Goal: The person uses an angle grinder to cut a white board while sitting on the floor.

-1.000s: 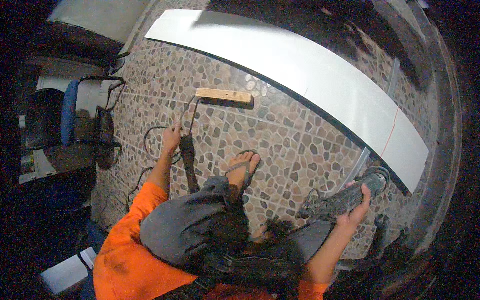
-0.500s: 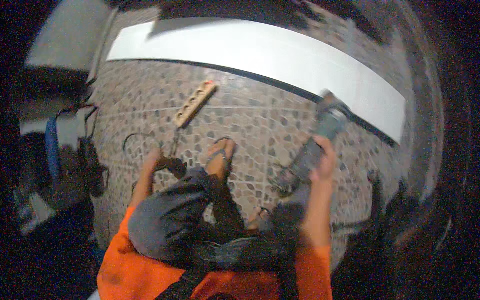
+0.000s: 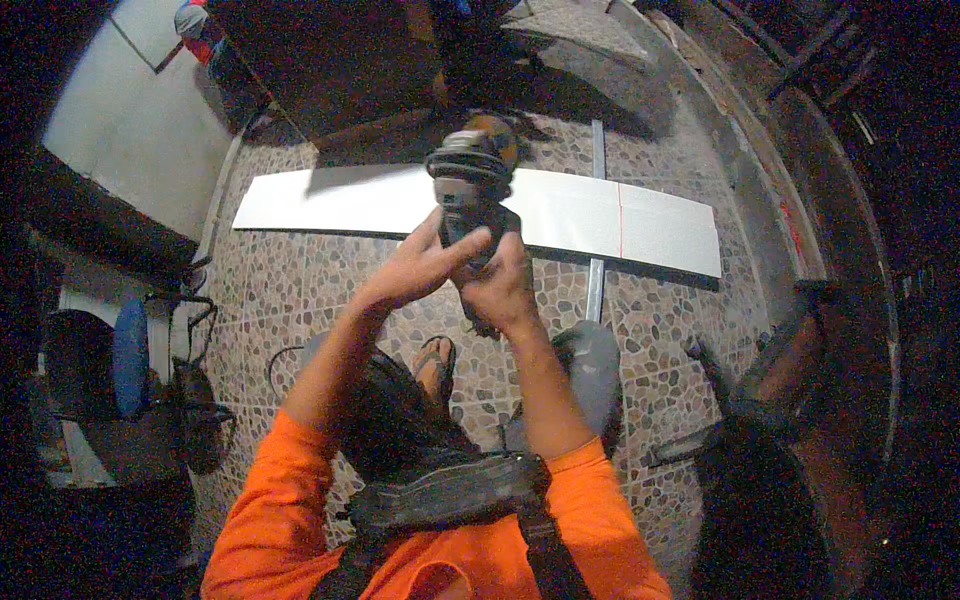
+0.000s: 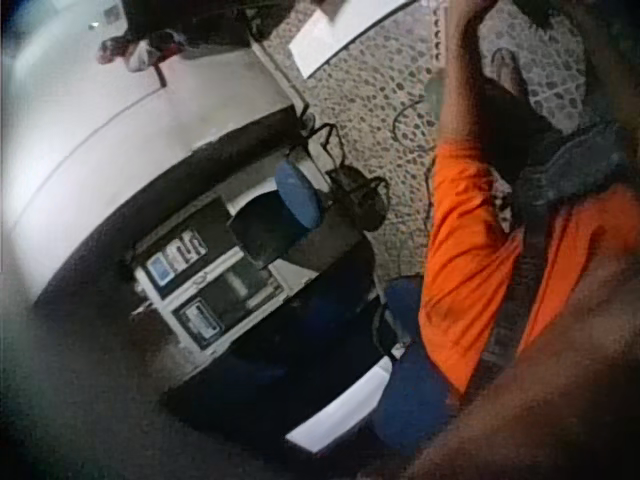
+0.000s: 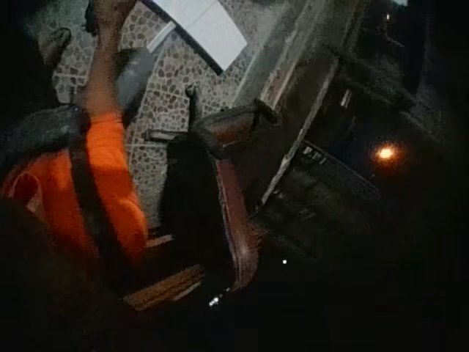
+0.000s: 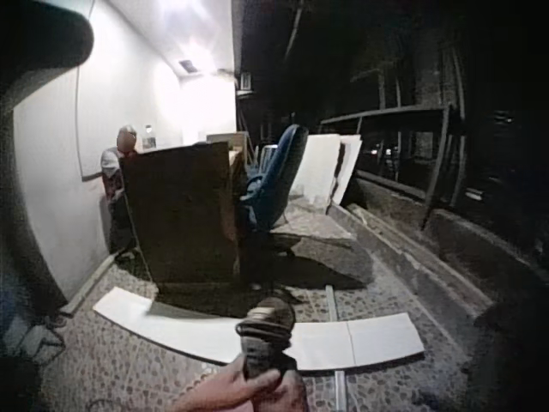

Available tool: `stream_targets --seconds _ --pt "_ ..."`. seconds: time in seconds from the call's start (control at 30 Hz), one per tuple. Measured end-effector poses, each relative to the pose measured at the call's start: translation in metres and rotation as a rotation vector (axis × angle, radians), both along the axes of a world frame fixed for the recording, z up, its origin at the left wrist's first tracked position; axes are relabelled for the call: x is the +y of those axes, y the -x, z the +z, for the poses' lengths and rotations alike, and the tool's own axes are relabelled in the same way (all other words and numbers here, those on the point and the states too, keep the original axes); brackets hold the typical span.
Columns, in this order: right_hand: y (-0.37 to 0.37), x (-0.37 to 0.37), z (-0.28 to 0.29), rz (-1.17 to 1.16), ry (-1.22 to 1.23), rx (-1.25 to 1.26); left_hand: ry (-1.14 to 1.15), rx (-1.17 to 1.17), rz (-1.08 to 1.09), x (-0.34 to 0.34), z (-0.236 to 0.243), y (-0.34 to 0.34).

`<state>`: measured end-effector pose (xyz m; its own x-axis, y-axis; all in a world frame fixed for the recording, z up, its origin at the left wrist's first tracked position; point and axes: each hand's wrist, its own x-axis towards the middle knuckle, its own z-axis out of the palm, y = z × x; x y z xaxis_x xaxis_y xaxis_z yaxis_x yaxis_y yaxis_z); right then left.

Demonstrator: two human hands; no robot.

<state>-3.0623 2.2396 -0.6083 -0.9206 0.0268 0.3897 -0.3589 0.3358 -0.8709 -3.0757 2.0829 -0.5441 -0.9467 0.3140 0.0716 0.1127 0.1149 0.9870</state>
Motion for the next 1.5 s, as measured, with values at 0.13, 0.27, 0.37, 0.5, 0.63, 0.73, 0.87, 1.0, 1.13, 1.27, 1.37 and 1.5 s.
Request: stream_targets --seconds 0.13,0.27,0.37,0.5,0.63,0.73,0.87,1.0,1.13,1.27,1.37,1.5 --pt "0.006 0.027 0.026 0.422 0.343 -0.13 -0.529 -0.194 0.137 -0.002 -0.028 0.015" --pt "-0.016 0.083 0.048 0.214 0.328 -0.153 -0.773 -0.365 0.068 0.003 -0.04 0.043" --pt "-0.035 0.106 0.034 0.126 0.257 -0.232 -0.84 -0.359 0.053 0.005 -0.036 0.05" --pt "-0.068 0.096 0.025 0.189 0.185 -0.283 -0.943 -0.357 0.091 0.004 -0.039 0.054" --pt "-0.062 0.103 0.01 0.234 0.544 -0.48 -0.981 -0.382 0.141 0.013 -0.03 0.048" --pt "-0.056 0.082 0.026 0.234 0.4 -0.258 -0.936 -0.351 0.142 -0.004 -0.035 0.053" --pt "-0.042 0.096 0.05 0.463 -0.317 -0.015 -0.833 -0.4 0.131 -0.009 -0.031 0.045" --pt "-0.04 0.091 0.068 0.358 -0.785 0.173 -0.714 -0.35 0.201 0.003 -0.028 0.037" --pt "-0.029 0.107 0.062 0.359 -0.609 0.209 -0.694 -0.344 0.169 0.01 -0.022 0.03" --pt "-0.044 0.118 0.023 0.18 0.106 -0.21 -0.589 -0.316 0.169 -0.001 -0.032 0.034" --pt "-0.058 0.139 -0.024 -0.061 0.932 -0.144 -0.807 -0.477 0.056 0.008 -0.026 0.038" --pt "-0.062 0.094 -0.069 -0.215 0.8 -0.517 -0.996 -0.441 0.068 0.005 -0.025 0.038"
